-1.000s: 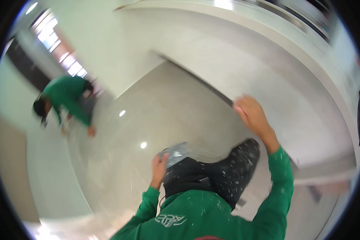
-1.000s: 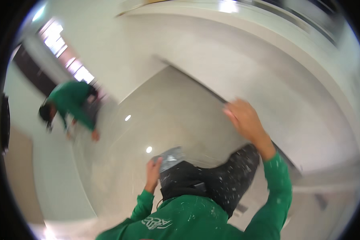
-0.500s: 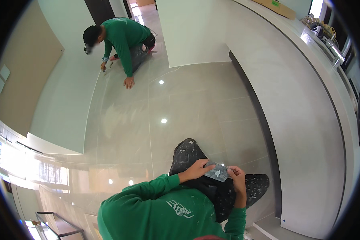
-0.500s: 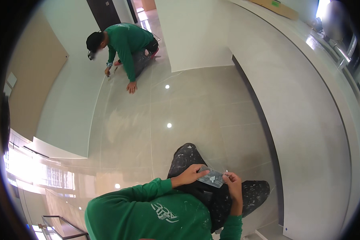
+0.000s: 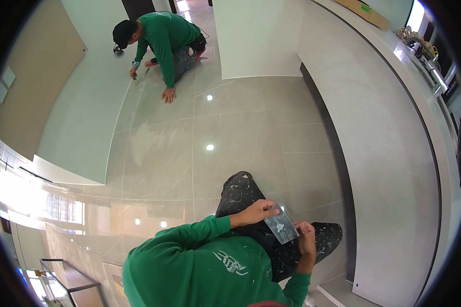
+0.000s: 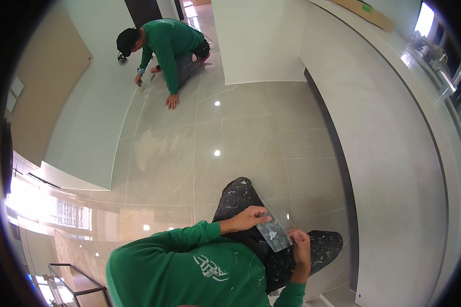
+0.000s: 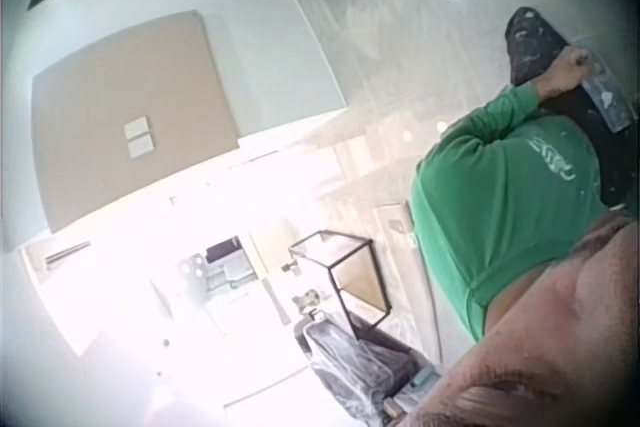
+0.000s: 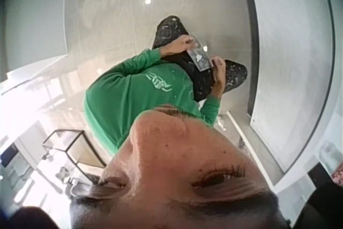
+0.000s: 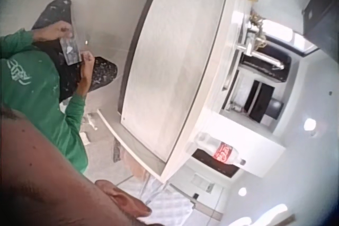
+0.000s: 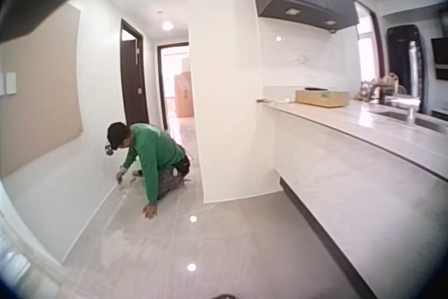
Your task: The person applies grout to floor tile seams and counter edges using a putty knife and their fingers. They smooth the material along the tile gaps and clean the excess away while kneeling on the floor.
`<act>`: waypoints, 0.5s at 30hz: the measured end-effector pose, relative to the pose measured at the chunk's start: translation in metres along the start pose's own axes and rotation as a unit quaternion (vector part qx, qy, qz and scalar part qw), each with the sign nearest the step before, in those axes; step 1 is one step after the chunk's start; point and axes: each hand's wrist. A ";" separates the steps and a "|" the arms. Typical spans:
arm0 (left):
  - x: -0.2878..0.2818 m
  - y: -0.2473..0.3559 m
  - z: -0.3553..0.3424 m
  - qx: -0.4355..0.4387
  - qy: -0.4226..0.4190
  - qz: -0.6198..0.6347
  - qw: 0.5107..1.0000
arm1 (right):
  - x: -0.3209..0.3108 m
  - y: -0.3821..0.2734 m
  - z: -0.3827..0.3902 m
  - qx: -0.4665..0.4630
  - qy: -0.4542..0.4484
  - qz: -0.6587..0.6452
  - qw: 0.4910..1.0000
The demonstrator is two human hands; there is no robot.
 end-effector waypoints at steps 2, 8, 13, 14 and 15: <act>0.005 -0.001 -0.004 0.008 -0.035 0.018 0.999 | -0.003 0.003 0.001 -0.039 -0.037 -0.070 0.996; 0.040 0.025 -0.013 0.039 -0.139 0.034 0.989 | 0.004 -0.002 -0.004 -0.021 -0.076 -0.267 0.960; 0.045 0.021 -0.018 0.105 -0.125 -0.084 0.983 | 0.036 -0.034 0.010 -0.012 -0.121 -0.274 0.954; 0.045 0.024 -0.018 0.113 -0.109 -0.063 0.986 | 0.039 -0.039 0.011 -0.007 -0.146 -0.257 0.955; 0.044 0.026 -0.018 0.120 -0.093 -0.043 0.988 | 0.039 -0.036 0.011 -0.007 -0.145 -0.256 0.956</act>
Point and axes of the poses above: each hand's wrist, its own z-axis away from the middle knuckle, its own x-axis out of the palm, y = z × x, and after that the axes turned 10 degrees about z, right-handed
